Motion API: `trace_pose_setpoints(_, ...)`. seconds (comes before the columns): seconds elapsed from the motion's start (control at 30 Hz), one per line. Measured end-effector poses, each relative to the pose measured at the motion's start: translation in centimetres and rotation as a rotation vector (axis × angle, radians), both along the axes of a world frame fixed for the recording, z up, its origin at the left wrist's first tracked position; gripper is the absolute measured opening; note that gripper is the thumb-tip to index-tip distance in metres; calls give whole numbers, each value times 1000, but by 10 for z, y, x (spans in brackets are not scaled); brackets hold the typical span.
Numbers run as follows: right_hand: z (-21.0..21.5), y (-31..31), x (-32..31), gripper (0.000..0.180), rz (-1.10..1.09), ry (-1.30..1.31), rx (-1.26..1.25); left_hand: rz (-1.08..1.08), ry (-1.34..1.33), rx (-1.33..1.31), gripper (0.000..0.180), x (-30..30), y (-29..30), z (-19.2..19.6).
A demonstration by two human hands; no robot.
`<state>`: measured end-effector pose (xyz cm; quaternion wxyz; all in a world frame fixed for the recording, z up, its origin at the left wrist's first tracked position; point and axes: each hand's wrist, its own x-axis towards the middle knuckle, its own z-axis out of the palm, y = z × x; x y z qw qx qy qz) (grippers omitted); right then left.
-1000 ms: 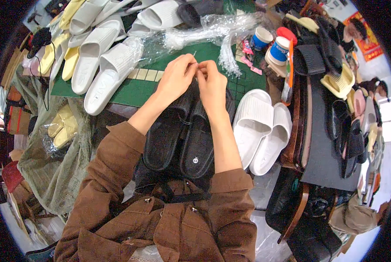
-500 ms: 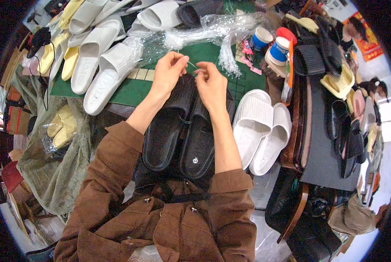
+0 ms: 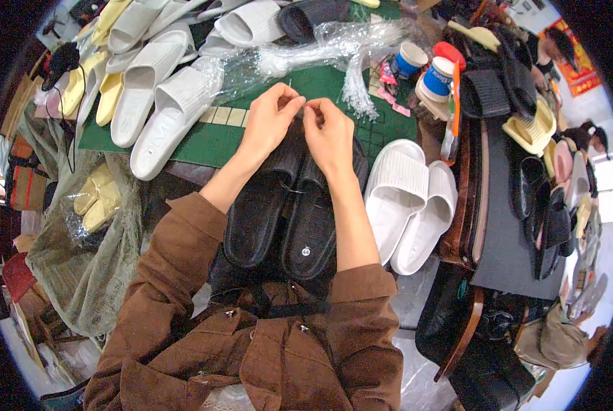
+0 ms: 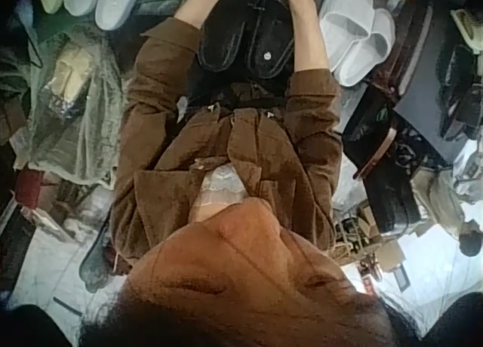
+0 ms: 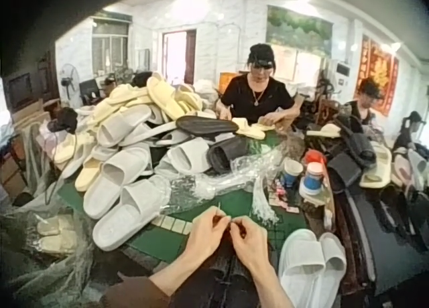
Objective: Finishing and inspecting sandals by removing stray threads and organizing pairs.
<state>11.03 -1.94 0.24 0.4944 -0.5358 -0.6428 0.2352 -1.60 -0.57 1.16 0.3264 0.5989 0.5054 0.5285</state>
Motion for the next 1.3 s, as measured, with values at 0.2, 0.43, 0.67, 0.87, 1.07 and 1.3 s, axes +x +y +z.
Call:
trace_pose_setpoints(0.2,5,-2,0,12,19,54,-49,-20,-16,-35,16,-1,-2,0)
trace_pose_setpoints(0.43,4,-4,-1,11,4,112,-96,101,-371,20,15,-4,7,-10)
trace_pose_setpoints(0.67,6,-6,-1,13,11,133,-111,73,-310,-57,15,-5,4,-7)
trace_pose_setpoints(0.87,8,-8,-1,14,36,99,-70,-139,-149,-85,17,-6,6,-9)
trace_pose_setpoints(1.07,3,-2,-3,13,39,107,3,-110,-201,-125,17,-5,8,-11)
trace_pose_setpoints(1.3,7,-4,-1,7,-18,240,-60,-72,-165,-78,21,-4,5,-10)
